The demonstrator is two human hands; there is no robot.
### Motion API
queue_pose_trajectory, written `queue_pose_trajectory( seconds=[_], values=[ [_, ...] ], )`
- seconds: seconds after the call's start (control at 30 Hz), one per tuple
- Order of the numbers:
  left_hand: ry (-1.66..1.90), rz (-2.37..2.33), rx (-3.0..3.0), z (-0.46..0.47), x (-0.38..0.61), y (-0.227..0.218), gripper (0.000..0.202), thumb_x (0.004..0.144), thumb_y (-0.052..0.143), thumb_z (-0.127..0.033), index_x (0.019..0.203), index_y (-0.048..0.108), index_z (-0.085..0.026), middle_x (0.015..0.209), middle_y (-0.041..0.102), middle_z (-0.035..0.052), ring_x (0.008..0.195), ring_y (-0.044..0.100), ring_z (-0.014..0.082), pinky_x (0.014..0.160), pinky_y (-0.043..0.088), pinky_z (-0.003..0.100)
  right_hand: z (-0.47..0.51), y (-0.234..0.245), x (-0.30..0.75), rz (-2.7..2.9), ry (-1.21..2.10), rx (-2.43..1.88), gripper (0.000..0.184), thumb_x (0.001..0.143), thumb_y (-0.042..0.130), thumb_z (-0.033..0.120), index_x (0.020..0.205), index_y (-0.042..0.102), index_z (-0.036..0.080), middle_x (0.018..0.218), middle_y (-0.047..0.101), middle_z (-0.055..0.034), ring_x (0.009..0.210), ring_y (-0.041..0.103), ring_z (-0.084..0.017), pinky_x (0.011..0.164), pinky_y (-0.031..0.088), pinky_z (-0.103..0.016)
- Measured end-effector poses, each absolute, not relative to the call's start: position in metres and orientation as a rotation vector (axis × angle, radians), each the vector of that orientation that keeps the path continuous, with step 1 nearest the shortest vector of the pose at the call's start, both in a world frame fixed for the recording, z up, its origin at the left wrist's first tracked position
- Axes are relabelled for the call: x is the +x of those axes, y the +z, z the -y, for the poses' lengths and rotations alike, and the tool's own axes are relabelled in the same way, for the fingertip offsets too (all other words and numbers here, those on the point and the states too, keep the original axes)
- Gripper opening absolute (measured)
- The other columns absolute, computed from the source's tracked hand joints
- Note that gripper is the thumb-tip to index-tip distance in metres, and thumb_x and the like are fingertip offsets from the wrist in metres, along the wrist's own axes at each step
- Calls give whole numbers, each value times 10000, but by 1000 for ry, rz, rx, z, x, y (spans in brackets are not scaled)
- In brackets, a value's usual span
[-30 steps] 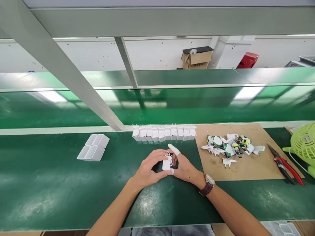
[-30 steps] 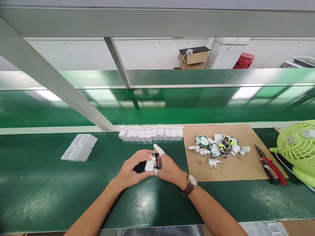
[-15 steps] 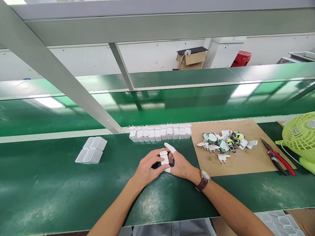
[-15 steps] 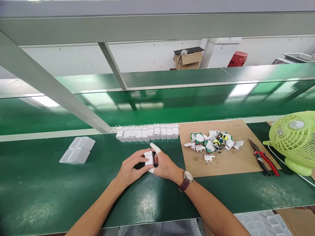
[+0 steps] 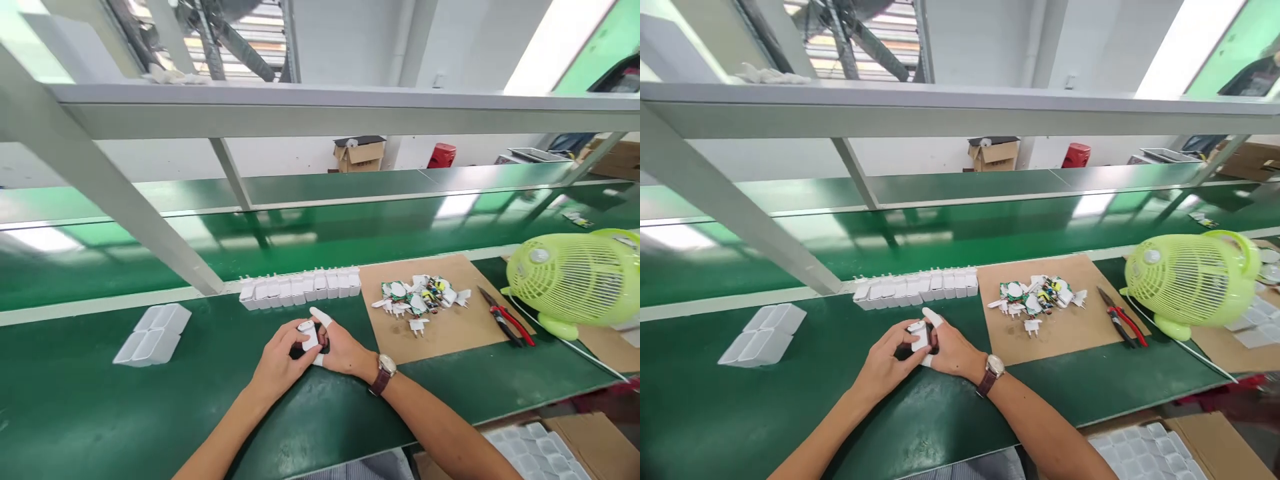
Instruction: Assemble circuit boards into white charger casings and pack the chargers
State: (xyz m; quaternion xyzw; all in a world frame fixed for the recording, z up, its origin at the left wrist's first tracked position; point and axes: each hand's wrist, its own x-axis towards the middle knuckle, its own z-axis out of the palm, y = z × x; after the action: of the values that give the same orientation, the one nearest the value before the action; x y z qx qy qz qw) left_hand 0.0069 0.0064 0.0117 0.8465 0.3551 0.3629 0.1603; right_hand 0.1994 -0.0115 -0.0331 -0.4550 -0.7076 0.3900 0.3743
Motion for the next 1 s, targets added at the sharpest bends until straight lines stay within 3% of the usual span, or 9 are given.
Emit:
queue_pose_trajectory(
  seconds=[0.17, 0.37, 0.47, 0.63, 1.0],
  values=[
    [1014, -1253, 2349, -6, -34, 35, 182, 863, 714, -361, 862, 593, -226, 1246, 733, 95, 1026, 743, 217, 805, 619, 305, 22, -44, 198, 1888, 892, -1165, 869, 891, 704, 323, 1595, 204, 225, 1070, 552, -54, 834, 539, -174, 805, 525, -382],
    [839, -1848, 1989, -46, -118, 72, 295, 770, 671, -497, 880, 612, -230, 1347, 697, 97, 851, 739, 229, 836, 589, 369, 27, -45, 196, 1971, 871, -1170, 785, 925, 633, 306, 1598, 232, 262, 1127, 553, -68, 864, 540, -190, 831, 522, -402],
    [778, -1905, 1927, -77, -136, 68, 318, 703, 666, -512, 813, 591, -224, 1242, 744, 106, 781, 730, 237, 773, 582, 371, 28, -43, 196, 1996, 865, -1164, 758, 932, 599, 296, 1596, 236, 241, 1194, 557, -97, 924, 551, -210, 868, 520, -431],
    [716, -1780, 1977, -110, -127, 58, 386, 695, 677, -591, 785, 626, -219, 856, 766, 51, 732, 698, 230, 680, 560, 322, 30, -41, 196, 1991, 871, -1187, 701, 936, 576, 293, 1572, 292, 213, 1126, 571, -89, 887, 551, -205, 857, 532, -437],
    [673, -1638, 2088, -117, -108, 69, 547, 623, 630, -770, 620, 578, -226, 735, 731, 51, 706, 677, 256, 708, 568, 372, 20, -19, 199, 1964, 918, -1190, 666, 893, 674, 285, 1498, 407, 208, 1032, 602, -50, 846, 559, -179, 832, 511, -353]
  ],
)
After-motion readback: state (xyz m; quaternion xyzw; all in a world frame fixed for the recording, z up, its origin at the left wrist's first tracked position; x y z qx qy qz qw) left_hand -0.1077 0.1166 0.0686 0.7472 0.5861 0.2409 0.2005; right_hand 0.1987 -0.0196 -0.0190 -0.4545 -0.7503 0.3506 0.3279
